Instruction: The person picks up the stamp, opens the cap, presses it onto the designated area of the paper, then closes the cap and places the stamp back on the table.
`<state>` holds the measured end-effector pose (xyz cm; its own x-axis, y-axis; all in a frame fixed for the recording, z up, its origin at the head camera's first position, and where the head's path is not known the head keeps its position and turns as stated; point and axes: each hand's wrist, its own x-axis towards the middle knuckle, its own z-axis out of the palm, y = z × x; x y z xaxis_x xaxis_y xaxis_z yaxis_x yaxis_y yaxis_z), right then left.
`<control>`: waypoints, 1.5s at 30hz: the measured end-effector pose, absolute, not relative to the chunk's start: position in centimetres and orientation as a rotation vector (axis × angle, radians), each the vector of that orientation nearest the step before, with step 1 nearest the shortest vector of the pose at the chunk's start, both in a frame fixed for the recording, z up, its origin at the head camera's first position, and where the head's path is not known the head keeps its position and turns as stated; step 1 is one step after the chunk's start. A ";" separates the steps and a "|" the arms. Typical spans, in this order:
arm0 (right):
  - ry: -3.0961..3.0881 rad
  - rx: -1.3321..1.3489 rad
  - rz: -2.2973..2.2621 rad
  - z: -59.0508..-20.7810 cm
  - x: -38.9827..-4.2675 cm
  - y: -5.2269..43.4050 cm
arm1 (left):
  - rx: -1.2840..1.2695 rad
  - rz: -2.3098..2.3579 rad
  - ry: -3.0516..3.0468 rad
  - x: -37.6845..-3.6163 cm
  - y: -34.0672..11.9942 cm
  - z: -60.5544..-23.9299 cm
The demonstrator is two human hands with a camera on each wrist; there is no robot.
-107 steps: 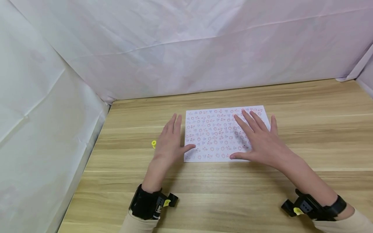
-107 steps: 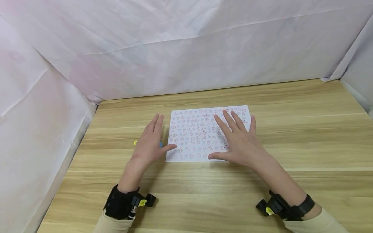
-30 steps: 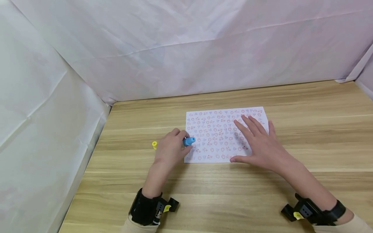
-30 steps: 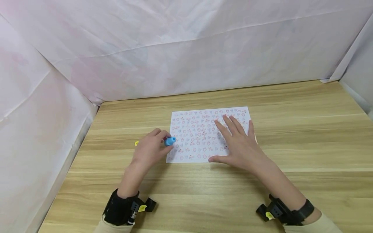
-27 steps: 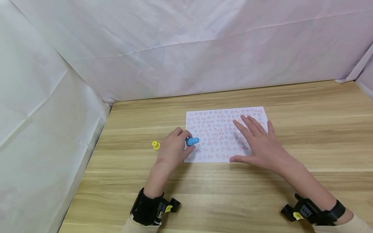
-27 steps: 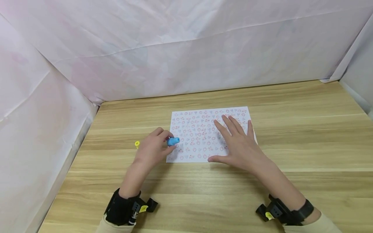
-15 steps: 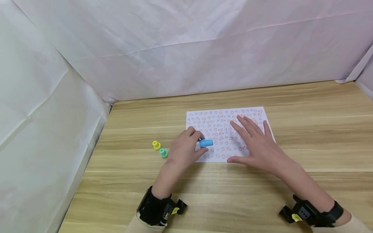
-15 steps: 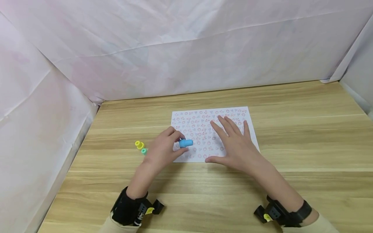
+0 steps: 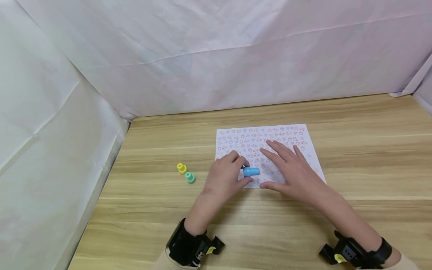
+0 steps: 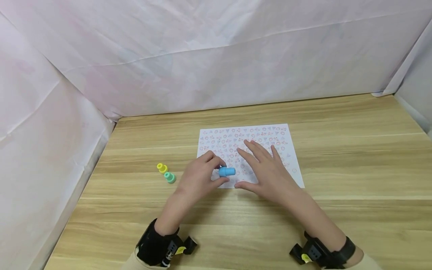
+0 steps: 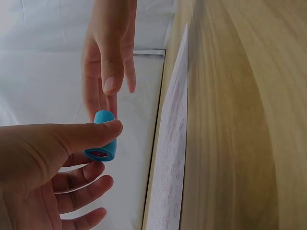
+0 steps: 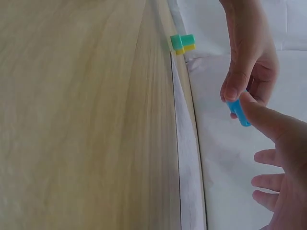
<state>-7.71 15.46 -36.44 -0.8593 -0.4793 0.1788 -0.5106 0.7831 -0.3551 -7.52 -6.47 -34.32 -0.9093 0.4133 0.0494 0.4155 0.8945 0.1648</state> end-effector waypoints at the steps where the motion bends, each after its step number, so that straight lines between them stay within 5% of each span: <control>1: -2.888 0.807 0.617 -36.5 -7.6 15.4 | -0.670 -0.273 -3.045 -7.5 -6.4 -34.4; 45: -2.798 0.676 1.218 -37.0 -7.5 14.6 | -0.734 -0.529 -2.859 -7.5 -5.9 -35.2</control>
<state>-7.55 14.63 -36.99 -0.9064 -0.3807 0.1830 -0.3934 0.6029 -0.6941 -7.46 -5.86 -35.16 -0.8707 0.4390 0.2219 0.4894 0.8188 0.3001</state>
